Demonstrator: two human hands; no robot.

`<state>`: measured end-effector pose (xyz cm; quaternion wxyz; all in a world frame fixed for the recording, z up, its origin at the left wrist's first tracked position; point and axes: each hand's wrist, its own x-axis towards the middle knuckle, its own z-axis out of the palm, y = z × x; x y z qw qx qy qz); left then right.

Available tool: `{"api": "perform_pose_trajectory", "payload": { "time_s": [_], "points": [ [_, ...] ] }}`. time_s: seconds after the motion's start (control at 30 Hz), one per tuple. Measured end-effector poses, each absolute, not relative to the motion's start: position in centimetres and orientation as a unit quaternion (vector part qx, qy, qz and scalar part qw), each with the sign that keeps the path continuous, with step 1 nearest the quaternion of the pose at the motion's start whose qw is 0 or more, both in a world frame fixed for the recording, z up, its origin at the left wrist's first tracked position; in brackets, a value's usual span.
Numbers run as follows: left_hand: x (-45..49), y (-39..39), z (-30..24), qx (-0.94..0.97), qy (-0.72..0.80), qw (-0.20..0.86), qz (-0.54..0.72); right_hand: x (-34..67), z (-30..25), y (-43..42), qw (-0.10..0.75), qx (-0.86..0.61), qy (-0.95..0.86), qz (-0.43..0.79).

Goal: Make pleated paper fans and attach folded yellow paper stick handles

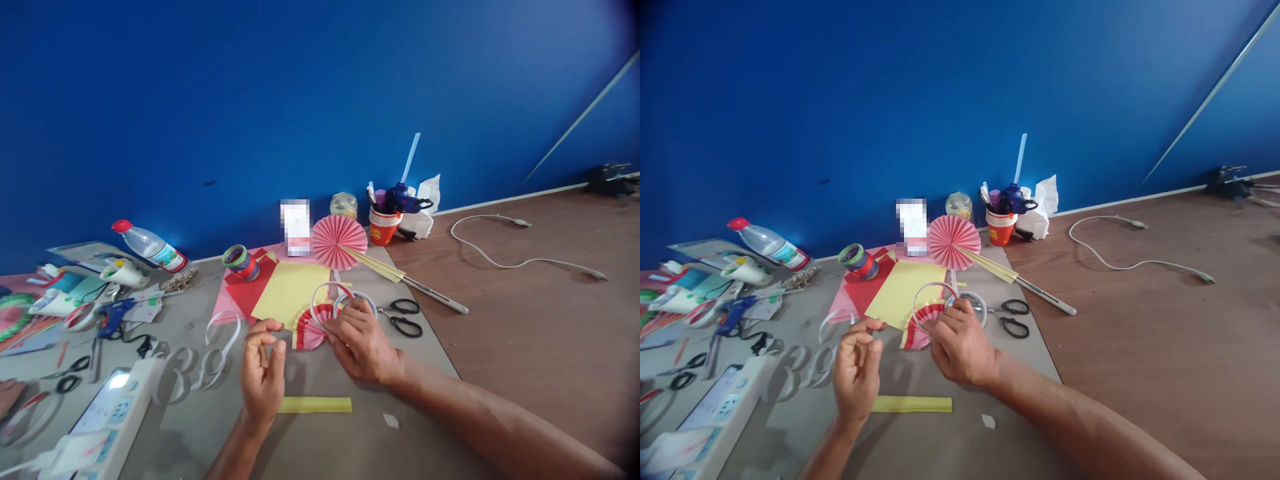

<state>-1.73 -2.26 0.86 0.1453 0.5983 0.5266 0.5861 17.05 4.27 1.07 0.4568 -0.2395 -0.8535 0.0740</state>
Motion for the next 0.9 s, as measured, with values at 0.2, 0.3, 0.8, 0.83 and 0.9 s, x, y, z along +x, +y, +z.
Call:
{"api": "perform_pose_trajectory", "payload": {
  "time_s": [0.2, 0.3, 0.8, 0.83, 0.9],
  "points": [
    [-1.2, -2.4, 0.3, 0.651, 0.532, 0.16, 0.517, 16.7, 1.1, 3.8, 0.447, -0.197, -0.87, 0.066],
    [-1.1, -2.4, 0.6, 0.667, 0.536, 0.128, 0.501, 16.7, 1.0, 3.6, 0.449, -0.192, -0.871, 0.055],
    [-2.0, -4.4, 4.4, 0.682, 0.554, 0.12, 0.463, 18.8, 6.1, 2.3, 0.382, -0.219, -0.897, -0.027],
    [-2.2, -4.9, 4.7, 0.678, 0.557, 0.129, 0.462, 19.1, 6.7, 1.7, 0.374, -0.22, -0.901, -0.023],
    [-2.5, -6.1, 5.2, 0.673, 0.561, 0.148, 0.459, 19.9, 7.8, 0.5, 0.356, -0.219, -0.908, -0.009]
  ]
}}
